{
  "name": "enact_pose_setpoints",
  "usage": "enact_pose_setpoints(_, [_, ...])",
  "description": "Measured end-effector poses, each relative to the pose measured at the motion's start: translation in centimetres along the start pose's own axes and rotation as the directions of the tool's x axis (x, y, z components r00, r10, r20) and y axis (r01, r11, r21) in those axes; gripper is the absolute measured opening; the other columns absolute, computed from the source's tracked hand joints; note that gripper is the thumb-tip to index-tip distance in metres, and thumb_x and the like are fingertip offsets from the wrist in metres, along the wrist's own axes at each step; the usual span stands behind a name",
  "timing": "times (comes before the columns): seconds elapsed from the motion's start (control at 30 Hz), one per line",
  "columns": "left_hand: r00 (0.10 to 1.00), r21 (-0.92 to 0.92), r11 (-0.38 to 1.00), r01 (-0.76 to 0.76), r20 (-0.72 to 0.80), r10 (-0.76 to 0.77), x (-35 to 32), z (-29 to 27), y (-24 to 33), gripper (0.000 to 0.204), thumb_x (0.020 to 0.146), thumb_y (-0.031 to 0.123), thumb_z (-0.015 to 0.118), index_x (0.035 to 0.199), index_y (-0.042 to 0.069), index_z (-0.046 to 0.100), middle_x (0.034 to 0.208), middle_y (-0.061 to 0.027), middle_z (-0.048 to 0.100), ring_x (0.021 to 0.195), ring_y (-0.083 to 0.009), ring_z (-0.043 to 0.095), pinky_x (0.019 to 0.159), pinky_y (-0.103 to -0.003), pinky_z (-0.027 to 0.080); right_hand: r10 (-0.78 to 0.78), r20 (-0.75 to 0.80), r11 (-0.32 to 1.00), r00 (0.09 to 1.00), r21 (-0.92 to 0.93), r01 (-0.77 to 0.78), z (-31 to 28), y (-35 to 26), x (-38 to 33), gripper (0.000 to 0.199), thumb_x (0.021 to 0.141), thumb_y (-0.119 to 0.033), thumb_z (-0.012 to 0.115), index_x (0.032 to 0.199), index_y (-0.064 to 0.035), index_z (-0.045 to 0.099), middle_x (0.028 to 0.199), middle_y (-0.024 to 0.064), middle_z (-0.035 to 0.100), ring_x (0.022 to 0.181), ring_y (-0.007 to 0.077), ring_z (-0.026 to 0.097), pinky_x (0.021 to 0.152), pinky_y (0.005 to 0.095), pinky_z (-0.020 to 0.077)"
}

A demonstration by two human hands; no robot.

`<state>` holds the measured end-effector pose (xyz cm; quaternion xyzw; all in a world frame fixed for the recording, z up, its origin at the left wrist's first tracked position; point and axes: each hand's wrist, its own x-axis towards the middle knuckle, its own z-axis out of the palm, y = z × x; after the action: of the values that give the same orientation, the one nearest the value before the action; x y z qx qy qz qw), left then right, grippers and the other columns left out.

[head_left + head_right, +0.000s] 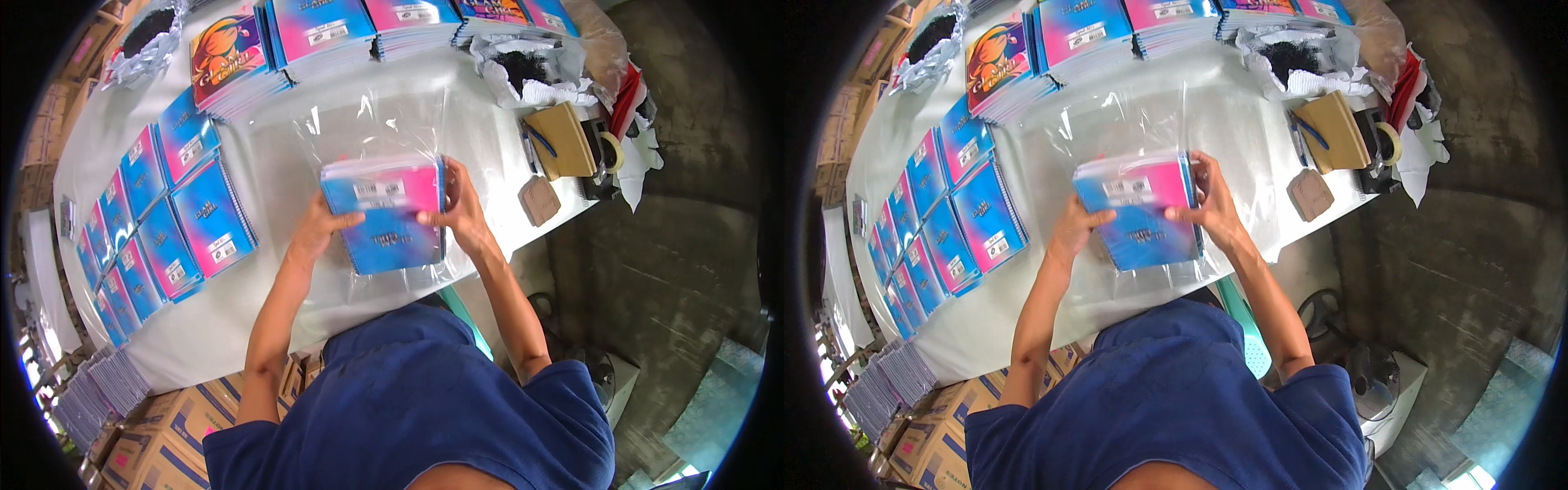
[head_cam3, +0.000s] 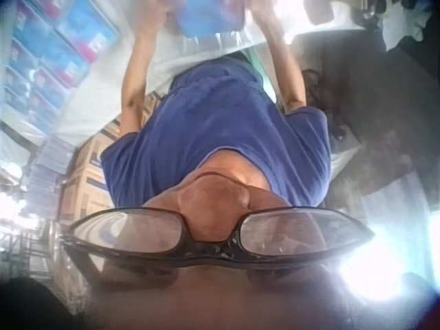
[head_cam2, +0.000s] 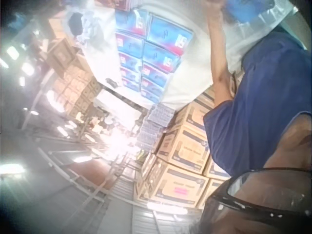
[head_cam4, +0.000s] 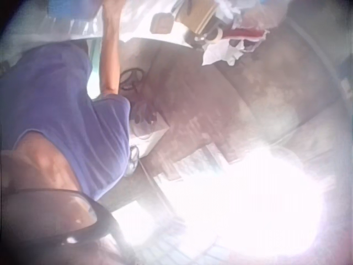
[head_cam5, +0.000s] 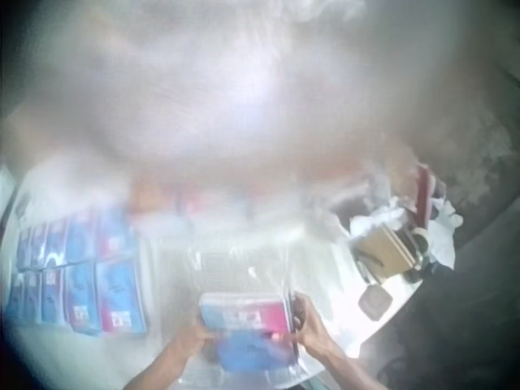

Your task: The person stacks several spiral notebooks, slides them into a plastic bag, and seals the opening with tape from a dispenser.

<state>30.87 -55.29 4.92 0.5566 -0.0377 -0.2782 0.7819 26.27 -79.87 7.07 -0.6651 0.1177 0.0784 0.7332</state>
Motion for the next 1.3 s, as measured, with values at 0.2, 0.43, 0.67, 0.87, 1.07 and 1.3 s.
enact_pose_setpoints(0.2, [0.9,0.443,0.792,-0.421,0.092,0.427,-1.1,0.6,-0.3,0.11,0.053,0.037,0.09,0.142,0.005,0.035,0.144,-0.0124,0.04,0.132,-0.024,0.038,0.11,-0.037,0.03,-0.281,0.094,0.957,0.955,-0.043,0.286,-1.1,-0.8,-2.0,0.093,0.05,-0.006,0.09,0.128,-0.0081,0.04,0.118,0.0088,0.053,0.114,0.0223,0.051,0.099,0.0363,0.0429])
enact_pose_setpoints(0.43, [0.903,0.452,0.828,-0.333,-0.101,0.418,-2.1,0.8,-0.9,0.106,0.059,0.034,0.087,0.145,0.006,0.031,0.153,-0.0148,0.024,0.14,-0.026,0.025,0.112,-0.04,0.026,-0.398,0.172,0.915,0.901,-0.003,0.404,-2.8,0.6,-0.8,0.089,0.053,-0.015,0.091,0.126,-0.0112,0.04,0.134,0.0143,0.045,0.128,0.0274,0.042,0.107,0.0417,0.036])
enact_pose_setpoints(0.67, [0.81,0.429,0.76,-0.488,-0.102,0.578,-4.6,1.1,-0.8,0.092,0.066,0.022,0.085,0.143,0.009,0.036,0.152,-0.0177,0.024,0.141,-0.0272,0.025,0.112,-0.04,0.026,-0.474,0.1,0.877,0.875,-0.029,0.479,-2.3,-0.8,-3.3,0.09,0.05,-0.018,0.092,0.124,-0.0139,0.041,0.14,0.0149,0.038,0.134,0.0301,0.034,0.113,0.0485,0.0257])
enact_pose_setpoints(0.87, [0.771,0.389,0.77,-0.506,-0.196,0.606,-6.2,0.3,-2.1,0.054,0.066,0.012,0.082,0.118,0.012,0.066,0.15,-0.0174,0.03,0.142,-0.0311,0.023,0.113,-0.044,0.024,-0.599,0.026,0.8,0.8,-0.027,0.599,-2.6,-0.7,-3.8,0.06,0.055,-0.02,0.089,0.106,-0.01,0.059,0.143,0.0158,0.036,0.136,0.0321,0.03,0.112,0.0527,0.0247])
enact_pose_setpoints(1.07, [0.714,0.756,0.412,-0.51,0.105,0.692,-5.3,1.2,2.5,0.053,0.059,0.014,0.084,0.109,0.018,0.071,0.15,-0.0158,0.03,0.142,-0.0333,0.02,0.113,-0.045,0.025,-0.576,0.122,0.776,0.809,-0.232,0.587,-2.2,-1.1,-4.1,0.054,0.058,-0.034,0.085,0.106,-0.0148,0.069,0.142,0.0146,0.038,0.137,0.0327,0.028,0.112,0.0533,0.0221])
enact_pose_setpoints(1.3, [0.76,0.75,0.453,-0.482,0.1,0.642,-5.3,1.1,2.4,0.054,0.057,0.009,0.083,0.108,0.02,0.071,0.152,-0.0151,0.027,0.143,-0.0342,0.019,0.114,-0.044,0.022,-0.587,0.403,0.621,0.702,-0.332,0.71,-2.2,-5.8,-3.3,0.068,0.073,-0.065,0.064,0.119,-0.0141,0.066,0.143,0.0173,0.038,0.137,0.0345,0.028,0.11,0.0527,0.0215])
